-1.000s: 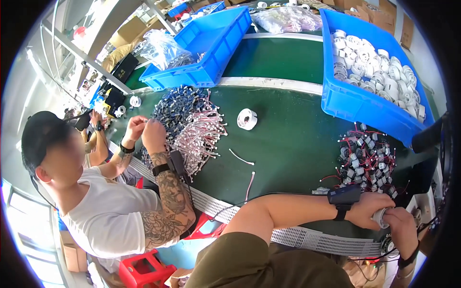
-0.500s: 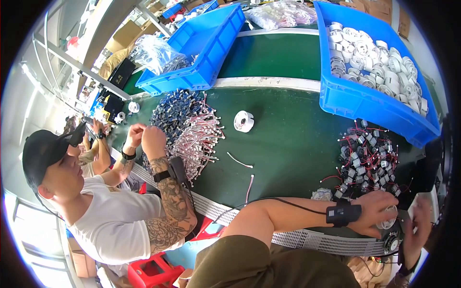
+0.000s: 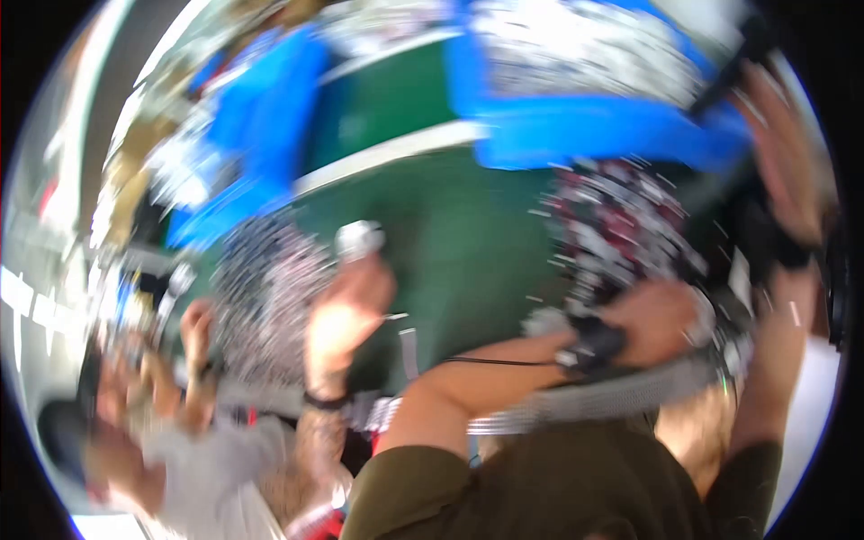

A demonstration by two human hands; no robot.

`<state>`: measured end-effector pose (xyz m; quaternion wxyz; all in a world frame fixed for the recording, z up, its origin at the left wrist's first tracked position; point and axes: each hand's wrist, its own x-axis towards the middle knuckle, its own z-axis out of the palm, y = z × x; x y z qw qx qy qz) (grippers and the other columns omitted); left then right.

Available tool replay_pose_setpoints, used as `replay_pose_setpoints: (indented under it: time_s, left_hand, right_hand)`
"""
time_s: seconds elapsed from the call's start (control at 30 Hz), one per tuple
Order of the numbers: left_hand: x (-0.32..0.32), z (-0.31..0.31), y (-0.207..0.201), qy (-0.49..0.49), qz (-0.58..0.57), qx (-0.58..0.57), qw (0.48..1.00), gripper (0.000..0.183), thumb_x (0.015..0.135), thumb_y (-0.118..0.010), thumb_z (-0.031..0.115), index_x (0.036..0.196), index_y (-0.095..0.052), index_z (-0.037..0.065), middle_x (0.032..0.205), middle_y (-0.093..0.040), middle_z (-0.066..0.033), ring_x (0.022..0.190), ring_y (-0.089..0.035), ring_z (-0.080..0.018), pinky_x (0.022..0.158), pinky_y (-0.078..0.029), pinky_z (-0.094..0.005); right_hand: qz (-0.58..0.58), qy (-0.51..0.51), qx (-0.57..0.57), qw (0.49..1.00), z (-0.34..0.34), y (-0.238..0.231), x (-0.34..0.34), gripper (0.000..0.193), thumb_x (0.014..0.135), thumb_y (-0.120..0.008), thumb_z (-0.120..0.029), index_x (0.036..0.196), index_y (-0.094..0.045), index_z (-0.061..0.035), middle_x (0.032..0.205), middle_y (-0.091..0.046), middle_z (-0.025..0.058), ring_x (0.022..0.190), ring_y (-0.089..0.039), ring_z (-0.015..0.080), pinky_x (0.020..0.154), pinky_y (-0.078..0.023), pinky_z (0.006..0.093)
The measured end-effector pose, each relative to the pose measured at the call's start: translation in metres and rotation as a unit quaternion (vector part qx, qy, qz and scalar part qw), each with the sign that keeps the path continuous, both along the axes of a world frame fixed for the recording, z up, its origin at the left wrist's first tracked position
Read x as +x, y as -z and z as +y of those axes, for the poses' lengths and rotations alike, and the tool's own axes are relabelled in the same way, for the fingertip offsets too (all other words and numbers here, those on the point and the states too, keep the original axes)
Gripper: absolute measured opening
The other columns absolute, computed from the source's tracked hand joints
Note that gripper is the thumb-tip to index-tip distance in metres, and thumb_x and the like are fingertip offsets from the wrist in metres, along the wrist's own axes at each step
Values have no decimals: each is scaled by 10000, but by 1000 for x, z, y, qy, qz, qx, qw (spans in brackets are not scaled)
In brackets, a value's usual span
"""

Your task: The person assembles a device by picking up a plastic housing, inserting a motor with wires, and securing it with a screw using a power screwdriver. This process is repeated for multiple units, handling each housing and motor individually before setting the completed assemblies aside.

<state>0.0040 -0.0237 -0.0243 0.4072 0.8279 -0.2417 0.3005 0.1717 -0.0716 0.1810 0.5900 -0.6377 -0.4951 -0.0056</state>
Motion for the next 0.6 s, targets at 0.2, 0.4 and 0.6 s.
replay_pose_setpoints:
  time_s: [0.2,0.4,0.6]
  left_hand:
    - [-2,26,-4,3,-19,51,998,346,652,-745,83,963,-627,-12,1031,-592,-168,967,-568,-347,836,-458,-432]
    - [-3,21,-2,5,-40,60,997,348,639,-745,46,963,-630,-8,1051,-587,-149,969,-569,-351,844,-468,-445]
    - [-8,26,4,-12,-7,44,999,327,664,-723,17,976,-630,-18,1093,-575,-165,1007,-560,-367,865,-465,-432]
  right_hand:
    - [121,11,-156,980,45,-5,-14,344,867,-566,-267,1034,-611,31,1077,-610,96,993,-566,164,839,-439,270]
    - [-479,-8,101,872,10,-5,12,258,776,-656,-110,988,-631,34,846,-659,85,746,-623,153,654,-499,264]
    - [131,41,122,983,-107,9,-52,218,763,-679,-99,921,-562,-3,732,-604,48,596,-575,112,529,-452,231]
